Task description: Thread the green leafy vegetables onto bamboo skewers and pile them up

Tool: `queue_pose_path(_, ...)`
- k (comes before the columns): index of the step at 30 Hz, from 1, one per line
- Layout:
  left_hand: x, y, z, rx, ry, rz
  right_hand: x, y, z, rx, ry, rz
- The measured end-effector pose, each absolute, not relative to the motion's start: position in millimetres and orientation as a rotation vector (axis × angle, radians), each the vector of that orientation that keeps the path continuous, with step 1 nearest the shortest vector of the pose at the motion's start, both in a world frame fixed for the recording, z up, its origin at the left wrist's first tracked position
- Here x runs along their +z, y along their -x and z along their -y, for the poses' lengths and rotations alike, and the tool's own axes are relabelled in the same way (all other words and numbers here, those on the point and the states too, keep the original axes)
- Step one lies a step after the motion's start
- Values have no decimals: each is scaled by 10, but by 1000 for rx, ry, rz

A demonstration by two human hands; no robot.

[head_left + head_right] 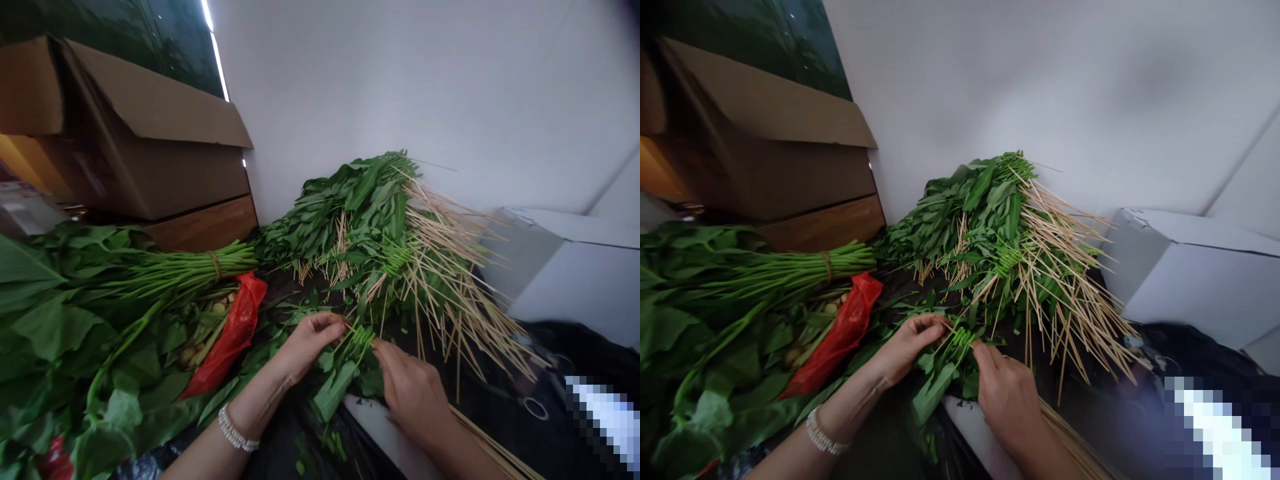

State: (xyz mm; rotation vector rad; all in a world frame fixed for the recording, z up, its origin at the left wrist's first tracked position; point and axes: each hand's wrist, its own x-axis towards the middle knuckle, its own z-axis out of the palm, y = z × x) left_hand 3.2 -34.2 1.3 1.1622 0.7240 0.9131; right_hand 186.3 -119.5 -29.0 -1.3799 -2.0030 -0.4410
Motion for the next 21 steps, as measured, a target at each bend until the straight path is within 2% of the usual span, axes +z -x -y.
queue_pose_path(4,34,76,223,1044,-1078,-809,-240,-1937,1207,-477,1366,1929)
queue_pose_path(8,-3,178,100,1114,-1293,-998,-154,-1979,1248,-411,1326,1901)
queue_pose_path(14,-103,188,61,956,-1984,-1205,-127,-1960,1260,-422,1168,2020)
queue_pose_path(21,-188,129,193,667,-2593,-1121,-150,-1932,1241,-457,1136,2052)
